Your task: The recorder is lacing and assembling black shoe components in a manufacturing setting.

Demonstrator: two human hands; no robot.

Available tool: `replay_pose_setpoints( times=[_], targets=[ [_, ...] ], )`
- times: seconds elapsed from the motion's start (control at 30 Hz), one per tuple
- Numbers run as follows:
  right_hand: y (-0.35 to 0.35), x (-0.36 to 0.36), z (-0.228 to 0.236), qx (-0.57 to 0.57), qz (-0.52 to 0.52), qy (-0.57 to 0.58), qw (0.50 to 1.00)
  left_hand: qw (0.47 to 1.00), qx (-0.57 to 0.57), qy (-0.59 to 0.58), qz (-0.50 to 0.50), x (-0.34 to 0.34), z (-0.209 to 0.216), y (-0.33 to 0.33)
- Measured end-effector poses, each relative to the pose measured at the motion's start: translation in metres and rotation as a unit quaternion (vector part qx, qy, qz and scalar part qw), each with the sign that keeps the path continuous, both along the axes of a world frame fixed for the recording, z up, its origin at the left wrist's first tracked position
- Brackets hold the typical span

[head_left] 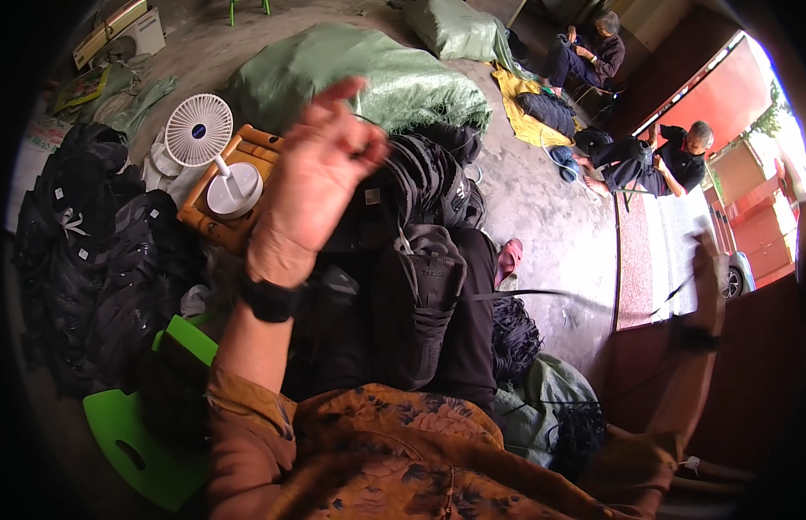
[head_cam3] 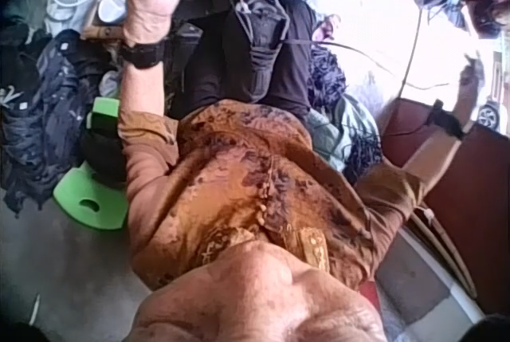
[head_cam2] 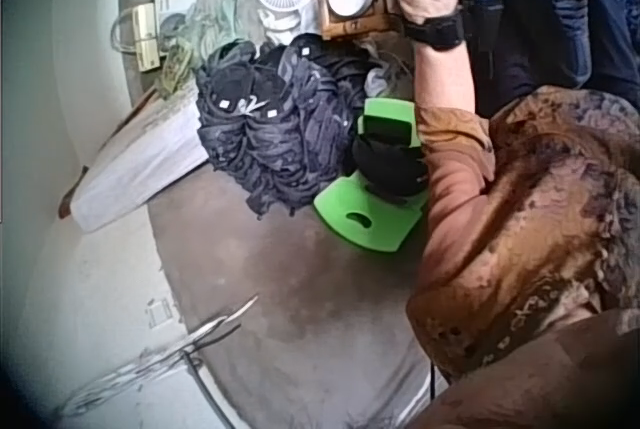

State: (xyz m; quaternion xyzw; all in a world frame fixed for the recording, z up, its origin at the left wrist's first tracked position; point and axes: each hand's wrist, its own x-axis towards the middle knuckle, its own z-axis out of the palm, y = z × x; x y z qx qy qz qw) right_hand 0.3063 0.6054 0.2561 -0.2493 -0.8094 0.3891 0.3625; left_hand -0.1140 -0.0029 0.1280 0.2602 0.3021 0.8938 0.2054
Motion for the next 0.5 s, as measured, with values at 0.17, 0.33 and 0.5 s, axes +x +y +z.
replay_pose_setpoints(
  times=[0.17,0.33,0.5],
  targets=[
    [-0.263,-0.141,-0.203,-0.145,0.131,-0.159,0.968,0.905,-0.349,0.205,0.131,0.003,-0.069,-0.001],
    [-0.397,-0.173,-0.219,-0.206,0.237,-0.157,0.936,0.738,-0.457,0.472,0.156,0.053,-0.114,0.028],
    [-0.433,-0.196,-0.223,-0.059,0.219,-0.164,0.96,0.655,-0.5,0.537,0.18,0.061,-0.113,0.032]
  ],
)
